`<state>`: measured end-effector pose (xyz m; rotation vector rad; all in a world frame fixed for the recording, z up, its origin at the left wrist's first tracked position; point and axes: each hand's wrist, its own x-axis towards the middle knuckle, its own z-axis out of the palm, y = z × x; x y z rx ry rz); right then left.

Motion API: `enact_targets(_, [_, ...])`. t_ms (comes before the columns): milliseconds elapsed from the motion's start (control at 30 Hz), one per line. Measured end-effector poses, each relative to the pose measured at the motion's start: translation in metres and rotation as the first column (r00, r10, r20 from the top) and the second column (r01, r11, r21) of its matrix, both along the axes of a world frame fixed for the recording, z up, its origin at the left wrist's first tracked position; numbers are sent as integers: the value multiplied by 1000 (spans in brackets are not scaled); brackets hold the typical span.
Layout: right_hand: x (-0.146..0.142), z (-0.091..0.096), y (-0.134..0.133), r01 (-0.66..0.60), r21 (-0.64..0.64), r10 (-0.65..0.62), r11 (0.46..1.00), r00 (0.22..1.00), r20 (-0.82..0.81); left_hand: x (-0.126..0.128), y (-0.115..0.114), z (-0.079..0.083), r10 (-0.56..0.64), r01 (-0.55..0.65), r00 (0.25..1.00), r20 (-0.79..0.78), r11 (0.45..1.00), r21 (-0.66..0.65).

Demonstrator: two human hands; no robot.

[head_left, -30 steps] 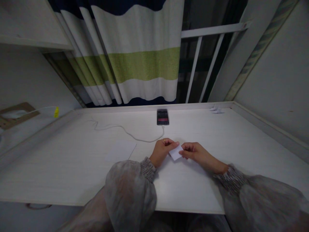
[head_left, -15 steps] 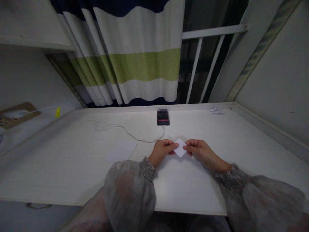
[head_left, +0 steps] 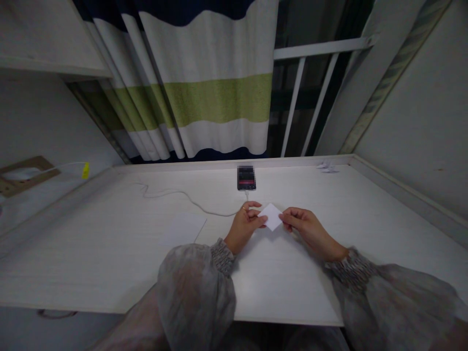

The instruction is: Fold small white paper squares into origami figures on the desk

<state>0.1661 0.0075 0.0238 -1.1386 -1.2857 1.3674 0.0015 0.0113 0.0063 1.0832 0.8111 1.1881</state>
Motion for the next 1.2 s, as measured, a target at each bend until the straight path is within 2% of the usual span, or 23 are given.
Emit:
enact_targets(67, [2, 0, 0, 13, -23, -14, 1000, 999, -42, 0, -1, -1, -46, 45, 999, 17, 996, 80])
enact_targets(133, [3, 0, 0, 11, -52, -15, 999, 997, -76, 0, -3, -2, -85, 91, 995, -46, 987, 131])
enact_targets(233, [3, 1, -1, 1, -75, -9, 997, 994, -111, -1, -4, -3, -74, 99, 986, -152, 981, 164])
enact_targets(300, [2, 1, -1, 0, -77, -10, 997, 992, -124, -2, -4, -4, -55, 86, 985, -164, 979, 186])
enact_targets(500, [1, 1, -2, -7, -74, -4, 997, 990, -144, -2, -2, -6, -52, 75, 989, -142, 983, 165])
enact_targets(667, [1, 1, -3, -22, -119, 1, 993, 985, -173, 0, -2, -9, -81, 86, 996, -47, 990, 112])
enact_targets(800, [0, -1, -3, -49, -157, 13, 986, 974, -225, 3, -3, -9, -61, 61, 998, -5, 992, 113])
enact_targets(1200, [-1, -4, -2, -100, -213, 36, 972, 958, -285, 2, -5, -10, -14, 30, 997, -78, 978, 206])
